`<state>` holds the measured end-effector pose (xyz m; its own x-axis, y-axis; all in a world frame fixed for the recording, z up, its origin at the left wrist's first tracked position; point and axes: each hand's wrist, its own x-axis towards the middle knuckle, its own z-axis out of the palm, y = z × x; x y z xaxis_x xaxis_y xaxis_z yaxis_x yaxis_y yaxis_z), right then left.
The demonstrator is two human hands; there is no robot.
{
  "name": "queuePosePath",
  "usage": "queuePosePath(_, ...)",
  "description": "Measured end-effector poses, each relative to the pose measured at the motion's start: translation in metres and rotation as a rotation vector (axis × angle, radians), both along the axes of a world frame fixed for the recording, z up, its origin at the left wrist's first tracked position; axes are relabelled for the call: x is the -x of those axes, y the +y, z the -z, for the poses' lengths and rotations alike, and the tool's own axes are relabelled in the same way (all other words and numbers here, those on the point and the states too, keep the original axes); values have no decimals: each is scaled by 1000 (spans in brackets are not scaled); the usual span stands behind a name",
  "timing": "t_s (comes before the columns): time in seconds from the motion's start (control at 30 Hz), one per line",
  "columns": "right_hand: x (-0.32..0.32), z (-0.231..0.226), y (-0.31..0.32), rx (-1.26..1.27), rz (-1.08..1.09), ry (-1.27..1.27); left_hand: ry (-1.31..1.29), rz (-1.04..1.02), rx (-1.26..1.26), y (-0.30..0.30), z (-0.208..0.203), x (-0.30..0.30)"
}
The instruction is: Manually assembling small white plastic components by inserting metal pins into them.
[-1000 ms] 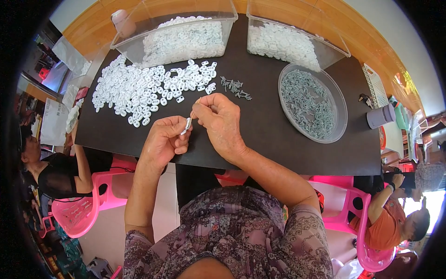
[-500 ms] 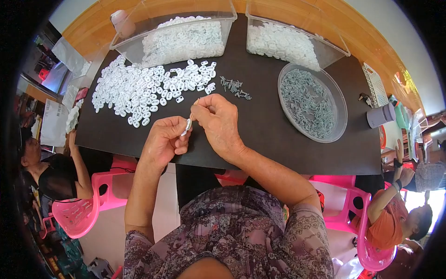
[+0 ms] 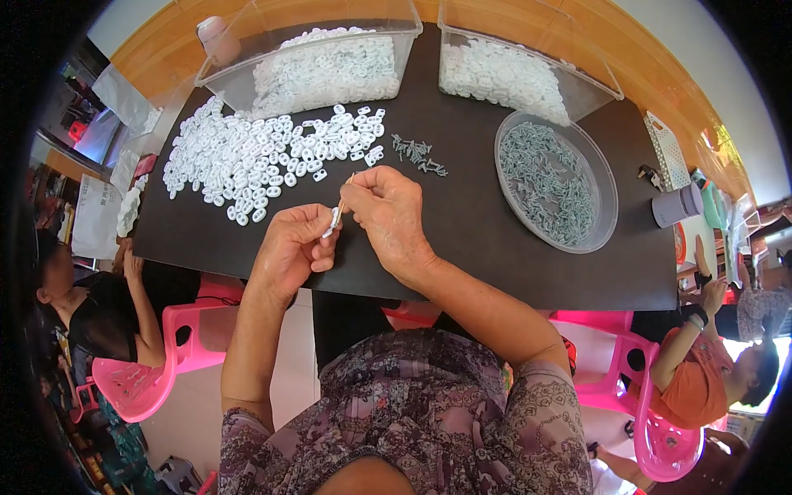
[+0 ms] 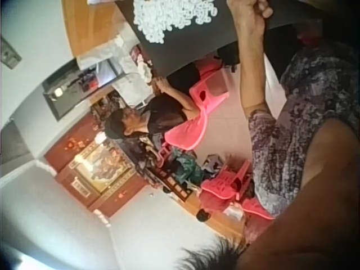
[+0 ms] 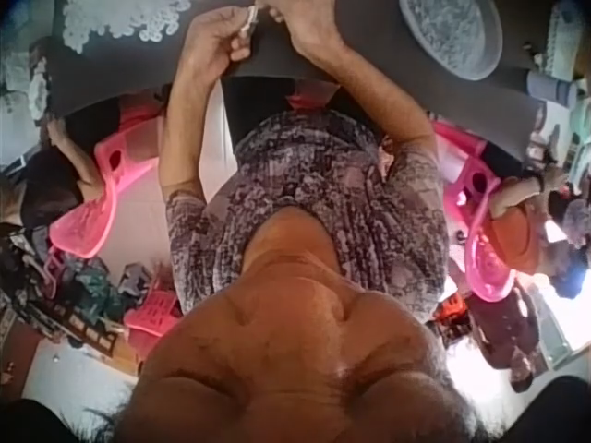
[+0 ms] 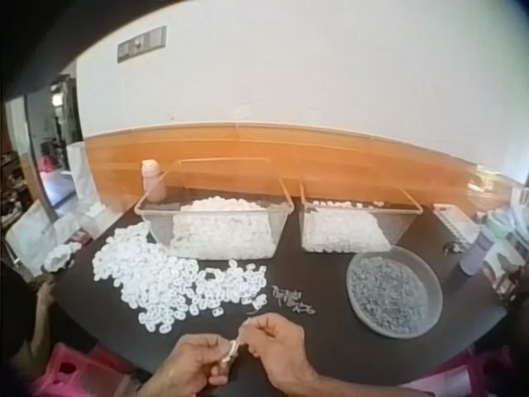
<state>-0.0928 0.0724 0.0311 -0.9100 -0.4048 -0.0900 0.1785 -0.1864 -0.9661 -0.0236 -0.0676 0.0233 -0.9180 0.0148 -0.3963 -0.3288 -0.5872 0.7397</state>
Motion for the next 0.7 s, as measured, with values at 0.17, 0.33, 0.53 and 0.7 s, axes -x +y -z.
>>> queuePosePath(0.17,-1,0,0,-22,13,29,14,-39,13,4,3,-1)
queuePosePath(0.33,1,1,4,-24,0,71,38,-136,153,10,0,-2)
queuePosePath(0.53,3,1,6,-19,15,43,52,-169,277,14,1,0)
queuePosePath(0.7,10,-2,9,-33,47,57,54,-179,243,13,3,1)
